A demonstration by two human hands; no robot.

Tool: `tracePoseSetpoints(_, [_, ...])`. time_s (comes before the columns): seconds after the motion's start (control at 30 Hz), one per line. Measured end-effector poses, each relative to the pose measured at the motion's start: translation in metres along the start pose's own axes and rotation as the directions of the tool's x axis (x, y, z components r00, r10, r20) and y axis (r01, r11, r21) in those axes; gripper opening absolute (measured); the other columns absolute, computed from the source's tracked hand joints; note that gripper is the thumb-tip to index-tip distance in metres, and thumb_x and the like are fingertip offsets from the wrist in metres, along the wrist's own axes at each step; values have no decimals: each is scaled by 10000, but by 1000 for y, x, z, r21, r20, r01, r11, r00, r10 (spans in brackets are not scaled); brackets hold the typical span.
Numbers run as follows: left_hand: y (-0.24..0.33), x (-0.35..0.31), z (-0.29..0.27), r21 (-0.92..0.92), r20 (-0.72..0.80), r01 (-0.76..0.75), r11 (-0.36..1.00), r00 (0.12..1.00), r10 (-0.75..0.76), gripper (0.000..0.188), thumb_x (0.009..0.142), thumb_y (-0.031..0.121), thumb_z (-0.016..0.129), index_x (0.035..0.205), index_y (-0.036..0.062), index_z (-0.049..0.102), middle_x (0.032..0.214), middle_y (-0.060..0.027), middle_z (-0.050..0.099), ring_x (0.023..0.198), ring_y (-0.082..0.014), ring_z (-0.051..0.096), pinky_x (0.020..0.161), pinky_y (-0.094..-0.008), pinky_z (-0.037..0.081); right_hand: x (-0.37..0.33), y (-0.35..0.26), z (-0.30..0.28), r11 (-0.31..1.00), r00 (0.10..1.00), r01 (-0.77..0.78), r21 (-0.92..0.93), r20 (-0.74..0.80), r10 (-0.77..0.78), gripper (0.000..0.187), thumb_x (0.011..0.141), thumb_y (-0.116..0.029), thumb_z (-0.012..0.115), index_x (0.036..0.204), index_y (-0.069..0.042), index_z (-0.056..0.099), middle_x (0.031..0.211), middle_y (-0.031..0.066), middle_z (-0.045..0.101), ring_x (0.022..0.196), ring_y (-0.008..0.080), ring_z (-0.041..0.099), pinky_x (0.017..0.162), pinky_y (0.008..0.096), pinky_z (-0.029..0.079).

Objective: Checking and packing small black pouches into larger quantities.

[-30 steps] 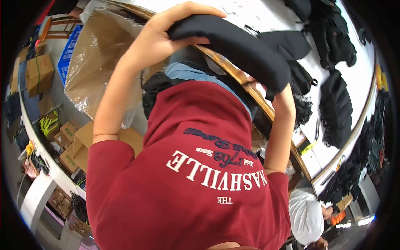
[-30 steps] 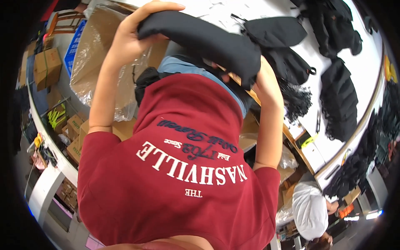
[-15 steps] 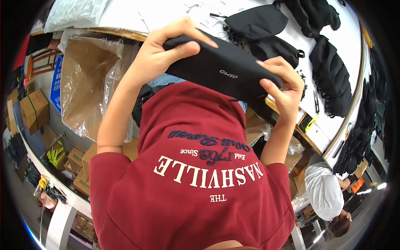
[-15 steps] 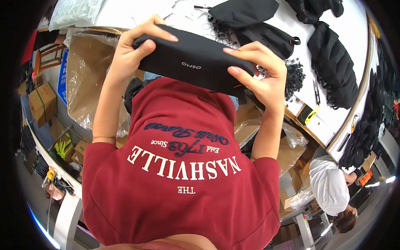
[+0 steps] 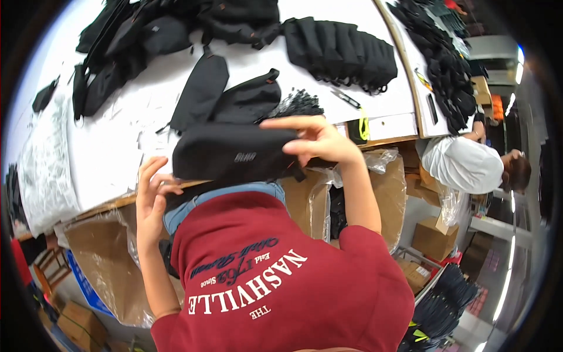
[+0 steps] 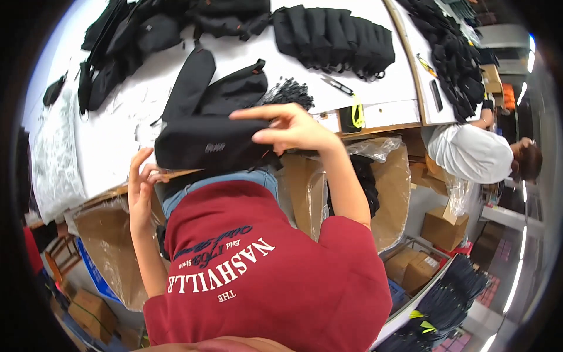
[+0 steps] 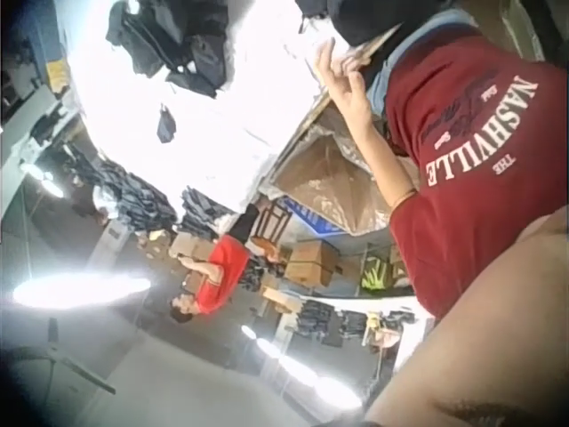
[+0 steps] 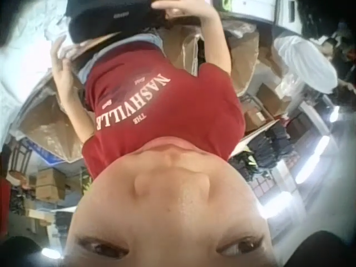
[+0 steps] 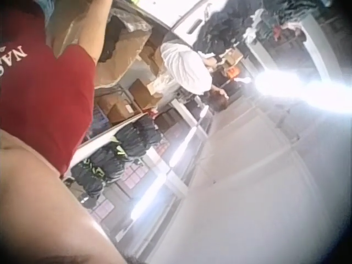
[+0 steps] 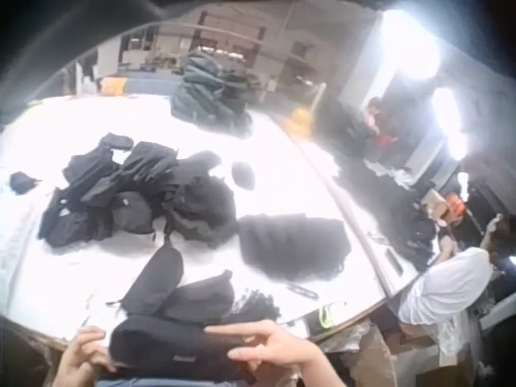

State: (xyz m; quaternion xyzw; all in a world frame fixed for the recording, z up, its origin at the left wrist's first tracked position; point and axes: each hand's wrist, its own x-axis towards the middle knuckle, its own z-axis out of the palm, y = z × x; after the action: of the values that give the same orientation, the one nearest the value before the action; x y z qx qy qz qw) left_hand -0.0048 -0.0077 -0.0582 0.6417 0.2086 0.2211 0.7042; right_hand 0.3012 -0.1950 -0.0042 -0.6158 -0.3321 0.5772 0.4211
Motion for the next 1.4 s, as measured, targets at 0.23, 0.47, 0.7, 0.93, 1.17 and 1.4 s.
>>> tracePoseSetpoints(0.23, [-17, -8, -22, 15, -1, 39, 999, 999, -39, 400, 1025, 290, 394, 1277, -12, 471, 1294, -113, 498, 964, -158, 584, 844, -308, 466, -49, 5, -148, 892, 431, 251, -376, -782, -451, 446, 872, -172, 673, 1298, -90, 570, 918, 40, 658, 504, 64, 563, 473, 177, 443])
tracePoseSetpoints(0.47, [-9, -13, -22, 54, -122, 169, 984, 979, -161, 309, 1033, 217, 384, 1183, -9, 533, 1153, -83, 575, 911, -115, 587, 838, -259, 458, -73, 34, -298, 806, -173, -372, -460, -819, -547, 429, 895, -246, 607, 1311, -153, 561, 1162, 188, 637, 824, 307, 684, 740, 374, 535])
tracePoseSetpoints(0.7, [-4, -6, -4, 70, -93, 235, 969, 969, -228, 248, 994, 167, 468, 1043, -35, 604, 1029, -71, 601, 871, -104, 565, 808, -239, 441, -38, 121, -381, 794, 316, -568, -217, -948, -33, 825, 648, 52, 463, 1421, -232, 409, 1081, 280, 628, 821, 345, 682, 694, 385, 556])
tracePoseSetpoints(0.93, [5, 9, -3, 245, -187, 224, 944, 966, -180, 163, 944, 90, 524, 1075, 17, 588, 1045, -35, 570, 928, -119, 541, 824, -241, 407, -49, 120, -365, 867, 300, -436, -243, -947, -115, 887, 658, 70, 470, 1474, -222, 285, 1154, 284, 584, 937, 385, 644, 800, 426, 523])
tracePoseSetpoints(1.17, [-50, 21, -80, 895, -326, 212, 394, 912, 250, 420, 898, 198, 609, 1279, 59, 503, 1318, -173, 443, 1242, -332, 410, 1026, -415, 333, -30, 78, -258, 718, 72, -389, -577, -796, -601, 552, 789, -82, 600, 1319, -141, 459, 1090, 150, 553, 714, 229, 609, 695, 359, 498])
tracePoseSetpoints(1.4, [-59, 15, -111, 912, -385, 361, 194, 917, 106, 733, 815, 392, 699, 1407, 90, 390, 1462, -217, 315, 1311, -402, 331, 1084, -467, 275, 31, 66, -94, 758, 651, -64, -649, -603, -461, 110, 823, -187, 680, 880, -95, 664, 805, 34, 571, 708, 169, 586, 634, 292, 467])
